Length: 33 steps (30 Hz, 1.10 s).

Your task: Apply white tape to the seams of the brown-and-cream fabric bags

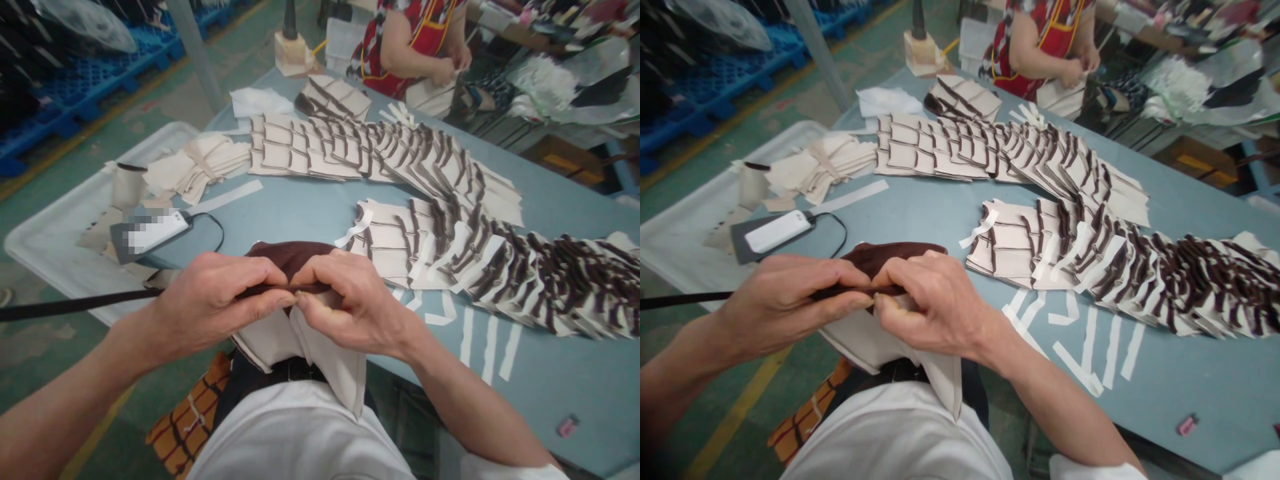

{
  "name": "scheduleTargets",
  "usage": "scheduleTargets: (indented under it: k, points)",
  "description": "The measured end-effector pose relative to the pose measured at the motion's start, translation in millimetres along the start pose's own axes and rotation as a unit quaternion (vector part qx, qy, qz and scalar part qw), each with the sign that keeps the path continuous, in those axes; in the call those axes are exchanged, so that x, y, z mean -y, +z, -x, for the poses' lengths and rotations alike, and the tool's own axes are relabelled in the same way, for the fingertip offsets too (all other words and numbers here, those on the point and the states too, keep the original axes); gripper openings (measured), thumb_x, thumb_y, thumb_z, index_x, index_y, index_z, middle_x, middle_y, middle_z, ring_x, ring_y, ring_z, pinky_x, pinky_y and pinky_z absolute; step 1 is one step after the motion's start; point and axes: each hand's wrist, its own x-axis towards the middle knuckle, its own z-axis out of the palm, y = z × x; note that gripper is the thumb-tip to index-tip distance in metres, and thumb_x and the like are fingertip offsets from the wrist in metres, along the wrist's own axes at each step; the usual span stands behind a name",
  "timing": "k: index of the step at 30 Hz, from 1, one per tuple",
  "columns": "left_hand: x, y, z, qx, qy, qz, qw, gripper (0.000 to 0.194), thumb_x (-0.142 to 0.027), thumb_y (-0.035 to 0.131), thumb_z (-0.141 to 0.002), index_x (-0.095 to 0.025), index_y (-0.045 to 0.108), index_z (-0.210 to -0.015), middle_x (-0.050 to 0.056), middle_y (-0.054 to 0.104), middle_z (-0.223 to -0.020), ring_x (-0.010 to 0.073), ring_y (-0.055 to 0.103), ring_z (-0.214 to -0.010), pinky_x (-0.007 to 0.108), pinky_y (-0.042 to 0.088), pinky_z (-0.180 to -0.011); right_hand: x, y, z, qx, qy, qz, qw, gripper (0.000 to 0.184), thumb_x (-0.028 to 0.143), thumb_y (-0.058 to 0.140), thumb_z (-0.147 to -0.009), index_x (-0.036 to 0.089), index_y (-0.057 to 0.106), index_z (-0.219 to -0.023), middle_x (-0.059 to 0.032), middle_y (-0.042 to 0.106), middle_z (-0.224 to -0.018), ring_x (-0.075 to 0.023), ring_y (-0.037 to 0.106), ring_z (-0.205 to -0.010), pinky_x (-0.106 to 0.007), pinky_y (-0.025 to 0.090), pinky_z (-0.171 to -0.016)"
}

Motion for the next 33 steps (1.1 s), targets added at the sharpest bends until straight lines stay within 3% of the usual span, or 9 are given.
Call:
scheduleTargets:
  k: [4,7,10,13,17,20,23,26,33]
  points:
    - [-8.9,-3.2,-2.3,0.016,0.063,-0.093,0.994,0.025,-0.024,0.056,-0.11,-0.019,0.068,-0.089,0.0,0.073,-0.073,0.0151,0.065,-0.059,0.027,0.043,-0.059,5.5,-7.1,3.4,0.032,-0.004,-0.005,0.999,0.011,0.019,0.059,-0.097,0.019,0.069,-0.092,-0.0024,0.075,-0.08,-0.0163,0.066,-0.073,-0.031,0.045,-0.077]
    - [-13.4,2.5,-1.4,-0.02,0.079,-0.128,0.988,0.025,-0.017,0.053,-0.105,-0.021,0.064,-0.083,0.0,0.068,-0.068,0.0171,0.063,-0.058,0.03,0.041,-0.057,6.9,-7.0,3.7,0.027,0.021,-0.05,0.998,0.015,0.023,0.061,-0.101,0.02,0.067,-0.088,0.0004,0.07,-0.076,-0.0145,0.06,-0.07,-0.029,0.042,-0.073]
    - [-17.4,9.6,0.5,-0.063,0.065,-0.028,0.995,0.023,-0.013,0.056,-0.098,-0.023,0.058,-0.078,-0.005,0.059,-0.061,0.0134,0.053,-0.05,0.029,0.035,-0.052,4.2,-0.2,1.8,0.023,0.06,-0.197,0.978,0.028,0.033,0.067,-0.105,0.02,0.062,-0.081,0.0042,0.062,-0.071,-0.0105,0.052,-0.063,-0.026,0.038,-0.064]
    - [-23.1,16.6,2.7,-0.08,-0.022,0.141,0.987,0.027,-0.016,0.058,-0.1,-0.023,0.056,-0.075,-0.006,0.057,-0.059,0.0112,0.051,-0.049,0.025,0.037,-0.05,1.0,10.2,-2.2,0.031,0.104,-0.372,0.922,0.039,0.048,0.072,-0.104,0.02,0.06,-0.079,0.0034,0.061,-0.073,-0.0102,0.051,-0.063,-0.024,0.039,-0.06]
    - [-32.0,28.8,5.3,-0.144,-0.165,0.395,0.892,0.046,-0.044,0.065,-0.106,-0.021,0.054,-0.067,-0.004,0.053,-0.056,0.0105,0.045,-0.047,0.023,0.034,-0.044,2.2,21.0,-9.4,0.018,0.12,-0.476,0.871,0.045,0.055,0.082,-0.096,0.02,0.059,-0.078,0.0048,0.057,-0.067,-0.0101,0.046,-0.06,-0.024,0.036,-0.057]
    - [-37.6,37.4,5.9,-0.172,-0.229,0.535,0.795,0.056,-0.057,0.079,-0.094,-0.021,0.05,-0.064,-0.005,0.049,-0.054,0.0102,0.04,-0.048,0.023,0.032,-0.046,5.4,23.8,-13.0,-0.009,0.095,-0.485,0.869,0.043,0.051,0.082,-0.097,0.019,0.06,-0.077,0.0053,0.055,-0.067,-0.0091,0.043,-0.059,-0.024,0.035,-0.056]
    - [-39.5,41.1,6.3,-0.18,-0.23,0.591,0.752,0.059,-0.056,0.084,-0.09,-0.021,0.046,-0.062,-0.004,0.049,-0.054,0.0106,0.041,-0.05,0.023,0.033,-0.049,7.3,25.0,-14.1,-0.02,0.083,-0.478,0.874,0.042,0.051,0.078,-0.099,0.019,0.062,-0.077,0.0056,0.053,-0.066,-0.0088,0.041,-0.058,-0.023,0.035,-0.055]
    - [-35.9,37.1,7.9,-0.145,-0.214,0.581,0.772,0.058,-0.058,0.083,-0.091,-0.02,0.048,-0.063,-0.002,0.054,-0.056,0.012,0.046,-0.05,0.024,0.035,-0.049,8.1,26.4,-16.0,-0.012,0.097,-0.473,0.876,0.045,0.053,0.084,-0.093,0.019,0.06,-0.074,0.0064,0.05,-0.064,-0.0087,0.038,-0.057,-0.023,0.031,-0.052]
    - [-27.3,17.2,9.3,-0.105,-0.14,0.405,0.897,0.057,-0.066,0.074,-0.098,-0.021,0.057,-0.067,0.0,0.06,-0.058,0.0141,0.053,-0.054,0.027,0.043,-0.052,12.3,20.8,-23.6,0.047,0.163,-0.46,0.871,0.065,0.065,0.092,-0.078,0.023,0.045,-0.062,0.009,0.036,-0.058,-0.0086,0.028,-0.055,-0.025,0.022,-0.049]
